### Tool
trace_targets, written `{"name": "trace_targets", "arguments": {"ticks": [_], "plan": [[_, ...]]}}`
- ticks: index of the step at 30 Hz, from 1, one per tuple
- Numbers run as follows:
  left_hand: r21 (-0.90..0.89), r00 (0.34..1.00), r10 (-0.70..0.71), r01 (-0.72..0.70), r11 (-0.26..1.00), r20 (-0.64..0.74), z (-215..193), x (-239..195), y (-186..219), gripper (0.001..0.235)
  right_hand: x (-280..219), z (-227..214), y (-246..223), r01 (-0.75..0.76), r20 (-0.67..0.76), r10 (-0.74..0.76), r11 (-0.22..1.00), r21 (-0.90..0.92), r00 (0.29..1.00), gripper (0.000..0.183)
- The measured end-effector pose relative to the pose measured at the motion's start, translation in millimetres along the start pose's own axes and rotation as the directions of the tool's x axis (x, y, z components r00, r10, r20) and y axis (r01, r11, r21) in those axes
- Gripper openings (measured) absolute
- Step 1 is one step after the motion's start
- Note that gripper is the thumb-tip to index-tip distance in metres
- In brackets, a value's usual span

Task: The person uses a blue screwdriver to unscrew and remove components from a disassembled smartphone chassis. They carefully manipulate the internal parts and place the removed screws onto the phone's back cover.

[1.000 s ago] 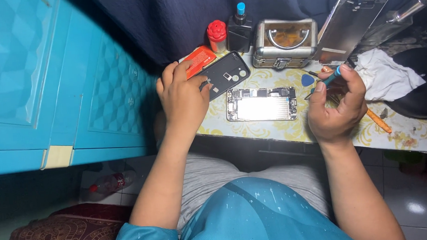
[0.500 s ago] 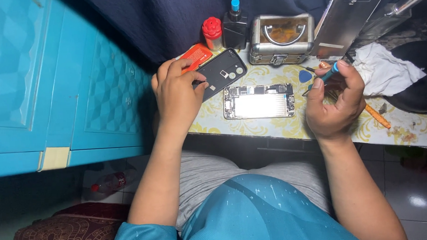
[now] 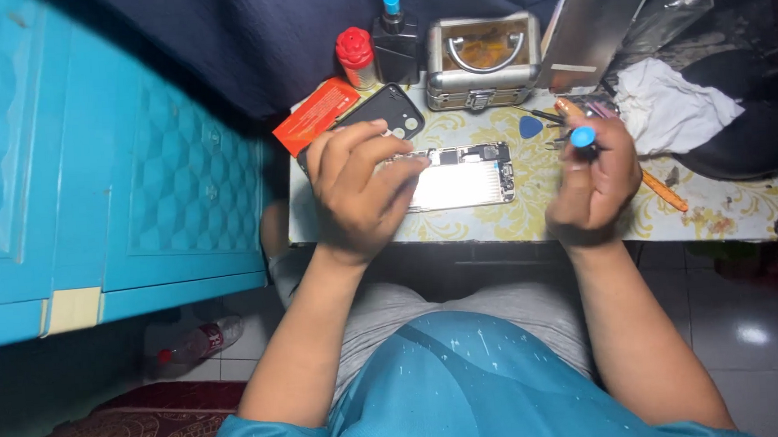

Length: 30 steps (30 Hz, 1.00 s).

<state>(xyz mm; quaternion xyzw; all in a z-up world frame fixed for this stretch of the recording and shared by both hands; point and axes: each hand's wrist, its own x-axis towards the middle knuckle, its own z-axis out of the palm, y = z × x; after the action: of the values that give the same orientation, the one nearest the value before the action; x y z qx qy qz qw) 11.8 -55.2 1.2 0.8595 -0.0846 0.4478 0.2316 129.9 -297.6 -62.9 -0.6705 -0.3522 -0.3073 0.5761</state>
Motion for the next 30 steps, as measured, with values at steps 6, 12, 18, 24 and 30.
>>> {"name": "trace_targets", "arguments": {"ticks": [6, 12, 18, 24, 30], "plan": [[-0.012, 0.957, 0.259, -0.262, 0.965, -0.129, 29, -5, 20, 0.01, 6, 3, -14, 0.129, 0.104, -0.129, 0.992, 0.006, 0.986, 0.026], [0.011, 0.947, 0.28, -0.282, 0.959, -0.156, 43, -2, 30, 0.013, 14, 6, -29, 0.164, 0.121, -0.16, 0.986, -0.028, 0.98, 0.018], [-0.001, 0.948, 0.278, -0.281, 0.96, -0.156, 45, 3, 34, 0.009, 23, 8, -38, 0.184, 0.185, -0.193, 0.981, 0.065, 0.964, 0.003], [-0.159, 0.995, 0.08, -0.087, 0.983, -0.054, 48, 9, 35, 0.01, 32, 4, -47, -0.056, 0.288, 0.039, 0.997, 0.052, 0.957, 0.006], [-0.311, 0.995, -0.018, 0.047, 0.949, 0.094, 51, 6, 39, 0.022, 52, -16, -79, -0.793, 0.431, 0.75, 0.598, -0.117, 0.502, 0.013]]}}
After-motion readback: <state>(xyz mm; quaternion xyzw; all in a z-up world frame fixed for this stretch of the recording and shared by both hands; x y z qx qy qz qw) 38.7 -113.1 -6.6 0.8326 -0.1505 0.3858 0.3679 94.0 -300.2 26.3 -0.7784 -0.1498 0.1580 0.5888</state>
